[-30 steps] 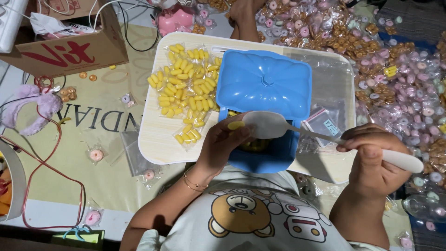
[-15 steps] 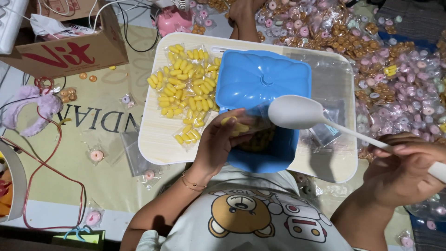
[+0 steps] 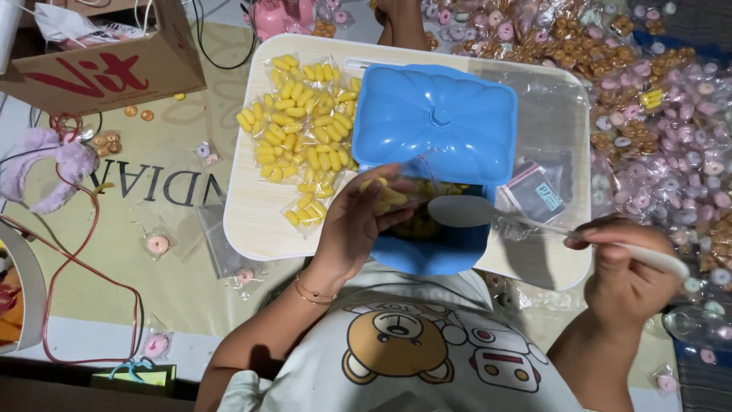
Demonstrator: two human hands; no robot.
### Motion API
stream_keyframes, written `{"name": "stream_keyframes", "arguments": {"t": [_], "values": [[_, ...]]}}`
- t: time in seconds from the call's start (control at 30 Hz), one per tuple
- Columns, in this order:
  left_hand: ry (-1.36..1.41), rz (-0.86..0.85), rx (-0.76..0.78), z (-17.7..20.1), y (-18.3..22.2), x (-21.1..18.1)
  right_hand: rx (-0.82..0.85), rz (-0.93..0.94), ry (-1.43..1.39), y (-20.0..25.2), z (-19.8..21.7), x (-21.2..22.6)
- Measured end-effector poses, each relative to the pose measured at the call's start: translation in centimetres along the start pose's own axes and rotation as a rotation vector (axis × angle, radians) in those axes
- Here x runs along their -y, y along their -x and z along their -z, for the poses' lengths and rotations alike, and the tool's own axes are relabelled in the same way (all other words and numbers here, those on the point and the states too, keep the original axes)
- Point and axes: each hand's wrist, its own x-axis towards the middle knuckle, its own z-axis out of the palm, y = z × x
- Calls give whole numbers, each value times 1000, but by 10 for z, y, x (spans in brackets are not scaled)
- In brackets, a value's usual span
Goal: Packaging small yellow plastic items into small plastic bags using a spoon and a blue container
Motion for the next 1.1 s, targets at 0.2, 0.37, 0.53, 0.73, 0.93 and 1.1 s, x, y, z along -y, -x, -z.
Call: {"name": "stream_keyframes", "arguments": {"t": [0.2,0.37,0.53,0.73,0.93,1.1], "values": [[26,-12,31,5,-1,6,586,78,282,-30,-46,44],[42,-36,-18,7,-5,12,429,-77,226,-17,-77,18],[23,-39,-11,8,-5,13,306,-292,187,-6,-76,-1],[22,-46,-7,9,-6,15,133,-299,50,-4,-65,-11],[-7,-23,30,0,1,0,66,-420,-33,-1,-54,-8],[11,-40,41,2,0,3,52,-410,-41,-2,-54,-10]]}}
